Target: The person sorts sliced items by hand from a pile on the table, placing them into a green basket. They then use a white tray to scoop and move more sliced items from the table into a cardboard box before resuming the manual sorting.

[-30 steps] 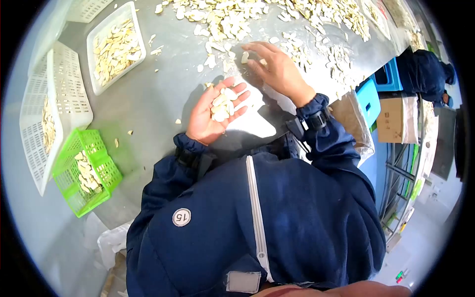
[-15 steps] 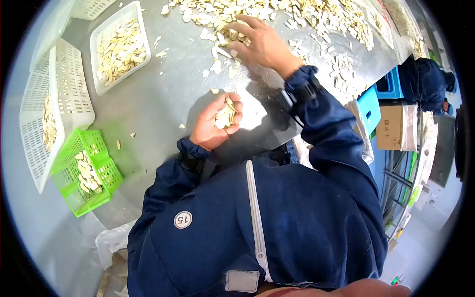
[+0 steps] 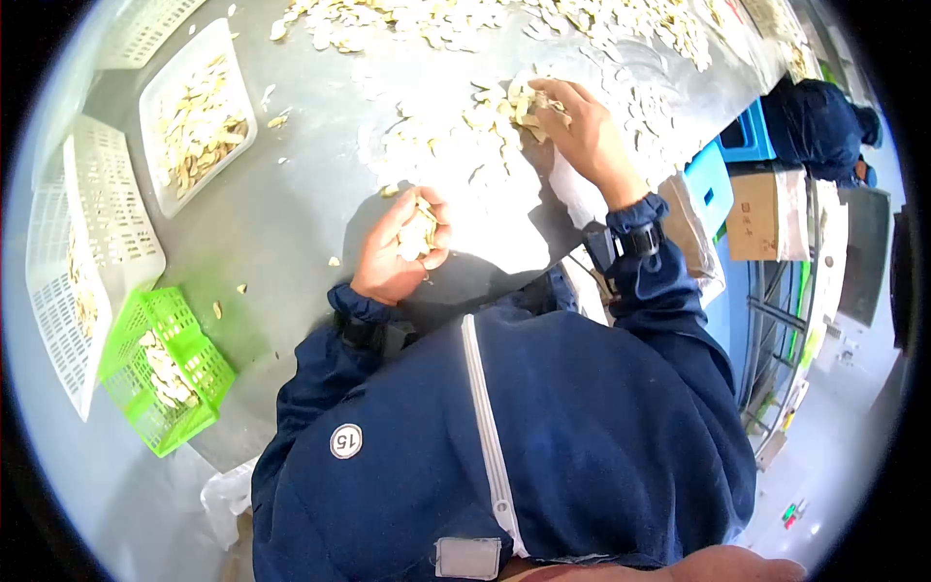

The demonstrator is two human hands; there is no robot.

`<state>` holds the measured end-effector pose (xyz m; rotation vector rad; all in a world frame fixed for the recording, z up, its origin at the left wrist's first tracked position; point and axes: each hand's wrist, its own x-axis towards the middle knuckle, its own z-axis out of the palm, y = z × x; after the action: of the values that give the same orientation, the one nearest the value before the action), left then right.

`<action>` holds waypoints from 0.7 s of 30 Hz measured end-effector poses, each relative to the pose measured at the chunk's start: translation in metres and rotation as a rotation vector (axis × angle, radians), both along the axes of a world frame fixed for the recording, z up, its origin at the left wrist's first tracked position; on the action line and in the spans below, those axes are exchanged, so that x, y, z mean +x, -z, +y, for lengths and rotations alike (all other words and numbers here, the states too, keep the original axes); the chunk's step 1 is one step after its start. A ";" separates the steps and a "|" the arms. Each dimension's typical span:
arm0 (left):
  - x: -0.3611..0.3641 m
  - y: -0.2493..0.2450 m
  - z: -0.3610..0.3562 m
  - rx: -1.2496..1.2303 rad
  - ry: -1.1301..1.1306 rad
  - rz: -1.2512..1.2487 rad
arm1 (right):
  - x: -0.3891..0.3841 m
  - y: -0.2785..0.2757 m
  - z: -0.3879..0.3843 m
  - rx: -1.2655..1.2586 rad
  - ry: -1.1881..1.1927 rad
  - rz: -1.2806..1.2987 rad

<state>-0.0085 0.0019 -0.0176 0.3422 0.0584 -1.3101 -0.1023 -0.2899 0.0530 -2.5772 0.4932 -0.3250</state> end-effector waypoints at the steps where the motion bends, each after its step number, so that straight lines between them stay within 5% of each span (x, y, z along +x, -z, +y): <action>1: 0.001 0.001 0.000 -0.003 0.013 -0.013 | -0.010 -0.001 0.003 0.016 0.039 0.023; 6: 0.000 0.002 0.000 -0.008 0.009 -0.007 | -0.034 0.002 0.012 0.122 -0.022 -0.013; 9: 0.000 0.002 0.000 -0.031 0.008 -0.007 | -0.021 0.013 0.008 -0.018 0.128 0.010; 14: -0.001 0.002 0.000 -0.020 0.006 -0.010 | 0.021 0.025 0.042 -0.332 -0.051 -0.152; 19: -0.001 -0.001 0.001 -0.008 -0.002 -0.007 | 0.069 0.039 0.072 -0.225 -0.168 -0.304; 21: -0.001 -0.002 0.001 0.027 -0.010 0.020 | 0.076 0.038 0.082 -0.196 -0.209 -0.157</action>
<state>-0.0092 0.0025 -0.0155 0.3510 0.0949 -1.3037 -0.0260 -0.2080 0.0145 -2.7327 0.1387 -0.5191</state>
